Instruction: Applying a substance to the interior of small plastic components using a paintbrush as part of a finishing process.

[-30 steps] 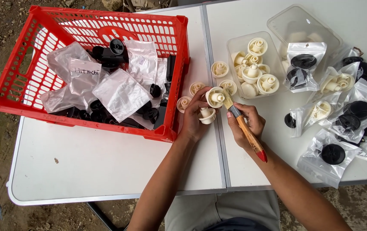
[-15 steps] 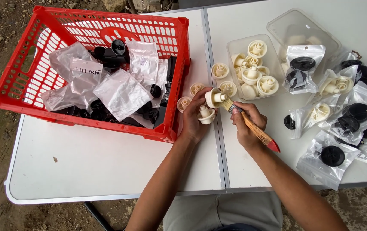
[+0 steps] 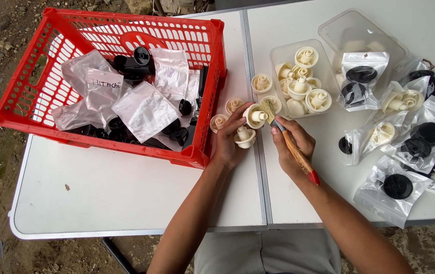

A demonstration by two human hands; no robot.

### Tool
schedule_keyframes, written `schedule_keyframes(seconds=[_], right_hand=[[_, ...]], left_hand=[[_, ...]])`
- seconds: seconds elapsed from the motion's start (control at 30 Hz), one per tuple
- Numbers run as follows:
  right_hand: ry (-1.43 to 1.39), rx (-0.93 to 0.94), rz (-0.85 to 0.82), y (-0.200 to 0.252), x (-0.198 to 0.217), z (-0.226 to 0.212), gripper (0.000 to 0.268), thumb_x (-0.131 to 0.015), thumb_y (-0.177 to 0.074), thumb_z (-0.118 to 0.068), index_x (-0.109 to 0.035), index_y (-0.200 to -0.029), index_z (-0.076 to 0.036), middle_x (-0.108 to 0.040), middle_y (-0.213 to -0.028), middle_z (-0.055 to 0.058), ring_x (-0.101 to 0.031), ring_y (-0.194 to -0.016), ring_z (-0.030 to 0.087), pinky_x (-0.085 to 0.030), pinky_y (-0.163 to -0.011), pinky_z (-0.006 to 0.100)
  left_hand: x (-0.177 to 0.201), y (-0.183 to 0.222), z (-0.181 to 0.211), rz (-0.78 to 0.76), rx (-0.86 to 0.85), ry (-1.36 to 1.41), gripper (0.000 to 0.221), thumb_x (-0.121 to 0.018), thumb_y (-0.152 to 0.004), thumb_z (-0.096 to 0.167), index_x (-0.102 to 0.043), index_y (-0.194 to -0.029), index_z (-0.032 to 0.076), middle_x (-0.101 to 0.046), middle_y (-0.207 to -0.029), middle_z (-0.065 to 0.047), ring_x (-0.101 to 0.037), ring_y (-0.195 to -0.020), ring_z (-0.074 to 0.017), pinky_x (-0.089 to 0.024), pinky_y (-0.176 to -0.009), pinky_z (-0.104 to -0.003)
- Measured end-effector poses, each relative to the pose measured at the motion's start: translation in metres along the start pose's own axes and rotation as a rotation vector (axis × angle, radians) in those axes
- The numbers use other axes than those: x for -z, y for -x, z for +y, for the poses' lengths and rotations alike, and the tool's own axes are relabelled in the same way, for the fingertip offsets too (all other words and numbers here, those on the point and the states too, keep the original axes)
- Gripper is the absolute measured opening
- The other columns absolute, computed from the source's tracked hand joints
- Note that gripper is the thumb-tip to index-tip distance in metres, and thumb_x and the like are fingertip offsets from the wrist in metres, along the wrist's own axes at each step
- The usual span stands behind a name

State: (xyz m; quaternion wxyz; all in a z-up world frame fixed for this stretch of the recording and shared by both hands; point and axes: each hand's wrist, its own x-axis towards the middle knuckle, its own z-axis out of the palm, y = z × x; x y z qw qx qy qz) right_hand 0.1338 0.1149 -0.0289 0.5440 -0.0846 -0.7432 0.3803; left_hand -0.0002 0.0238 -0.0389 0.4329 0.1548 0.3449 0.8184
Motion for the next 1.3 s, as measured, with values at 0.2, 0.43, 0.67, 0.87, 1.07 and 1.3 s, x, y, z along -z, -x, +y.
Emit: schedule_keyframes(seconds=[0.2,0.43,0.67,0.87,1.07,1.3], right_hand=[[-0.088,-0.120,-0.075,0.010,0.009,0.013,0.010,-0.071,-0.096,-0.002,-0.076,-0.099,0.006,-0.062,-0.056,0.007,-0.058,-0.047,0.015,-0.051,-0.047,0.028],[-0.011,-0.083,-0.015,0.028,0.003,0.027,0.013,-0.070,-0.099,0.001,-0.074,-0.109,0.008,-0.074,-0.083,0.019,-0.074,-0.070,0.025,-0.057,-0.061,0.034],[0.020,0.019,0.006,0.009,0.000,0.008,0.017,-0.071,-0.098,0.004,-0.073,-0.113,0.010,-0.073,-0.090,0.021,-0.076,-0.079,0.033,-0.059,-0.065,0.037],[-0.015,0.045,0.000,0.005,-0.001,0.009,0.017,-0.071,-0.098,0.006,-0.073,-0.114,0.011,-0.072,-0.091,0.021,-0.076,-0.083,0.034,-0.060,-0.068,0.038],[-0.069,-0.067,-0.036,0.019,0.003,0.015,0.013,-0.071,-0.096,0.003,-0.074,-0.107,0.009,-0.073,-0.085,0.018,-0.075,-0.077,0.027,-0.060,-0.065,0.036],[-0.061,-0.075,-0.031,0.018,0.000,0.014,0.012,-0.069,-0.100,0.000,-0.071,-0.107,0.010,-0.071,-0.080,0.019,-0.075,-0.074,0.024,-0.057,-0.061,0.036]], left_hand=[[0.008,-0.007,-0.003,-0.002,-0.020,0.067,0.052,-0.058,-0.081,0.017,-0.060,-0.132,0.007,-0.068,-0.100,-0.013,-0.071,-0.083,-0.0194,-0.059,-0.072,-0.029],[0.009,-0.004,-0.008,0.006,-0.028,0.005,0.048,-0.057,-0.077,0.016,-0.060,-0.125,0.009,-0.065,-0.101,-0.012,-0.066,-0.077,-0.0184,-0.057,-0.068,-0.028],[-0.001,-0.004,-0.001,0.029,0.001,-0.032,0.050,-0.054,-0.087,0.027,-0.058,-0.134,0.012,-0.068,-0.101,-0.012,-0.071,-0.082,-0.0209,-0.059,-0.065,-0.027],[-0.002,-0.001,0.002,-0.006,-0.003,-0.029,0.064,-0.055,-0.079,0.016,-0.054,-0.142,0.007,-0.068,-0.110,-0.016,-0.073,-0.084,-0.0257,-0.060,-0.063,-0.031],[0.013,-0.009,-0.010,0.037,-0.023,-0.011,0.064,-0.053,-0.071,0.014,-0.055,-0.135,0.011,-0.066,-0.110,-0.011,-0.070,-0.083,-0.0205,-0.061,-0.065,-0.029],[0.019,-0.015,-0.018,0.028,-0.045,-0.010,0.057,-0.053,-0.067,0.011,-0.059,-0.123,0.010,-0.066,-0.105,-0.013,-0.070,-0.082,-0.0237,-0.059,-0.063,-0.030]])
